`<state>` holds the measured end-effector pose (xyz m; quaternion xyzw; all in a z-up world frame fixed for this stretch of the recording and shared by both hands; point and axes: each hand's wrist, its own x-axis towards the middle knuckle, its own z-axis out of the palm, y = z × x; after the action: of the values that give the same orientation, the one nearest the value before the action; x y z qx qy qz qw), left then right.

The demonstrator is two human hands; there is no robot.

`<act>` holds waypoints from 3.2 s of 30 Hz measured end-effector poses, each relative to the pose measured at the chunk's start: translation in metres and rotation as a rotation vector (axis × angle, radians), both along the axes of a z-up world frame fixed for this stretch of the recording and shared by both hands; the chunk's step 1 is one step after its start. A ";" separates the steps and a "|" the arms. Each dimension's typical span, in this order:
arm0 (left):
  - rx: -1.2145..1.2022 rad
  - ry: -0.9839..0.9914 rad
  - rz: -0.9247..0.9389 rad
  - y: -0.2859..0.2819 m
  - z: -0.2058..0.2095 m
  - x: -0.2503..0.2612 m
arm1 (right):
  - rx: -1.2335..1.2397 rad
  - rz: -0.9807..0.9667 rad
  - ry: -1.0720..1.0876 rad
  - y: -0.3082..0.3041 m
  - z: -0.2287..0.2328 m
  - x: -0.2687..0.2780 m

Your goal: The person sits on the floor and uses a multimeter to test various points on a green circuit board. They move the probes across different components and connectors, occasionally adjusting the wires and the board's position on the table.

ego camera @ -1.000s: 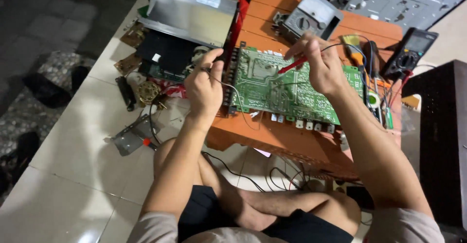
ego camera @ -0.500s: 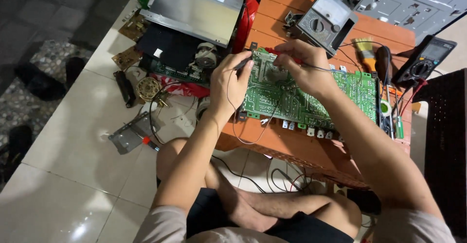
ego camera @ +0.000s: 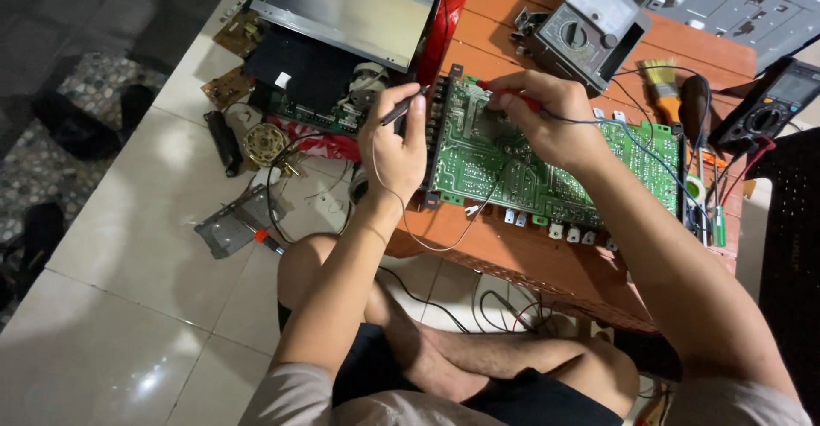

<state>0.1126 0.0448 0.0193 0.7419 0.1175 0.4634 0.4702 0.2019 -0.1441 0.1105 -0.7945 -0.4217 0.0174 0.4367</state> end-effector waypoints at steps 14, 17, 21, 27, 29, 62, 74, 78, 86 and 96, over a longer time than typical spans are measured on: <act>0.219 0.083 -0.208 -0.006 0.011 0.011 | -0.037 -0.027 -0.076 -0.002 -0.004 0.004; 0.283 0.082 -0.221 -0.004 0.012 0.012 | -0.052 -0.036 -0.124 -0.001 -0.009 0.007; 0.351 0.070 -0.227 -0.001 0.005 0.020 | -0.063 -0.029 -0.131 -0.002 -0.012 0.012; 0.361 0.078 -0.233 0.000 0.003 0.021 | -0.082 -0.027 -0.155 -0.001 -0.012 0.014; 0.378 0.080 -0.246 0.001 0.005 0.021 | -0.082 -0.021 -0.151 -0.002 -0.013 0.017; 0.524 0.166 -0.199 0.001 0.022 0.020 | -0.123 -0.048 -0.246 -0.002 -0.027 0.018; 0.482 0.139 -0.220 0.006 0.009 0.030 | -0.139 -0.034 -0.257 -0.005 -0.032 0.016; 0.493 0.135 -0.215 0.003 0.015 0.027 | -0.132 -0.050 -0.280 -0.002 -0.036 0.016; 0.452 0.194 -0.247 0.002 0.016 0.029 | -0.172 -0.057 -0.360 0.001 -0.042 0.021; 0.405 0.206 -0.275 0.008 0.021 0.028 | -0.170 -0.030 -0.360 0.002 -0.041 0.022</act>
<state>0.1411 0.0527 0.0401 0.8730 -0.0323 0.3313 0.3565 0.2242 -0.1426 0.0697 -0.8249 -0.4781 -0.0959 0.2859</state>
